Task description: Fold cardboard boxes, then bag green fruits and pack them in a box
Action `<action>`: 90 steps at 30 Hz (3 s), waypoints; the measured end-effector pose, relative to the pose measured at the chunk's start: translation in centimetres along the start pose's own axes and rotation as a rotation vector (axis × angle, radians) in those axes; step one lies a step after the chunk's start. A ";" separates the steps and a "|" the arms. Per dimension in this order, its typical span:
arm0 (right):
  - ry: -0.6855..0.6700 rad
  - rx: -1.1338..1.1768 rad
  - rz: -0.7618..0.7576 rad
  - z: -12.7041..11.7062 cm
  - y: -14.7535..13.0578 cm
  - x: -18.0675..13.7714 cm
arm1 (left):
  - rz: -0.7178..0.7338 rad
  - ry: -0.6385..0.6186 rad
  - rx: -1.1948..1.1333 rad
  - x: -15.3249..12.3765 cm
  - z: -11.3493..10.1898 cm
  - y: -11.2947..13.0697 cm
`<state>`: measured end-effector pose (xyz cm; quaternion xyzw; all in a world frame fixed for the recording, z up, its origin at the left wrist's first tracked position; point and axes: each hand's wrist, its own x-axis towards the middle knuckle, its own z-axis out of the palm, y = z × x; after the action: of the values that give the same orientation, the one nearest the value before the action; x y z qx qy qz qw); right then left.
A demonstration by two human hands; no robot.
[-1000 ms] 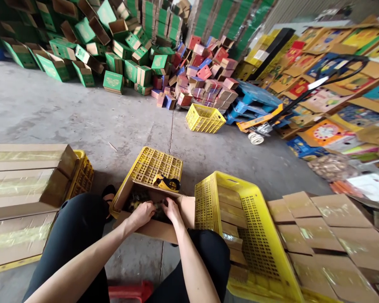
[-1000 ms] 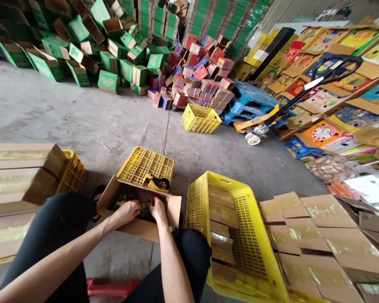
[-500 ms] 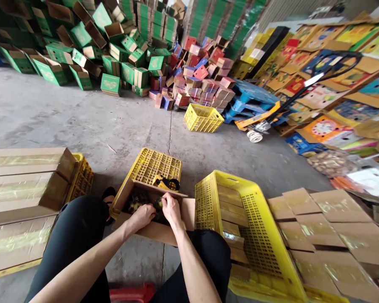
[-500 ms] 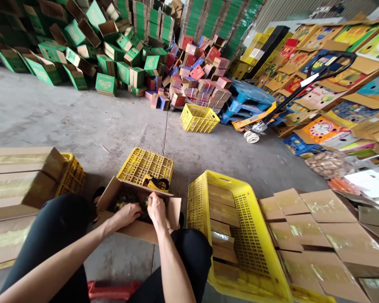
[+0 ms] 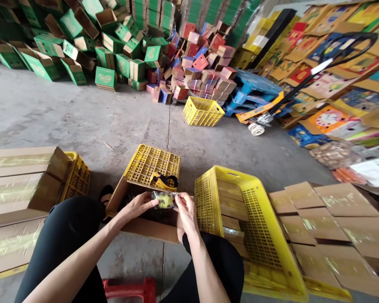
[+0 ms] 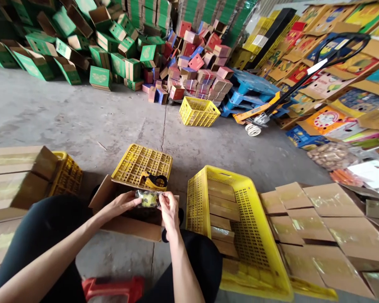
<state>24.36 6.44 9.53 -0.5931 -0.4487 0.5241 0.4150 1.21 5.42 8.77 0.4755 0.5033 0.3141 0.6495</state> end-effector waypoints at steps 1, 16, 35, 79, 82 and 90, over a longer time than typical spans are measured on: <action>-0.009 0.022 0.015 0.0 0.1 -0.2 | -0.006 -0.041 -0.113 -0.2 0.0 0.2; -0.071 0.140 0.134 -0.2 -0.1 -1.6 | -0.020 0.013 -0.366 -0.3 0.8 -0.6; -0.192 0.241 0.152 0.4 -1.5 -1.6 | 0.059 0.091 -0.266 -0.8 0.8 0.6; -0.306 0.084 0.119 0.6 -2.0 -1.9 | -0.036 0.032 -0.206 -0.4 1.3 -0.3; -0.325 0.103 0.113 0.4 -1.5 -1.6 | -0.088 0.011 -0.290 -0.2 1.1 -0.8; -0.247 -0.015 0.125 -0.1 -0.1 -1.2 | -0.125 -0.015 -0.342 -0.2 1.2 -0.4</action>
<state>24.37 5.33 9.94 -0.5539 -0.4627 0.6144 0.3187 2.27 4.76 8.51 0.3283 0.4662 0.3508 0.7429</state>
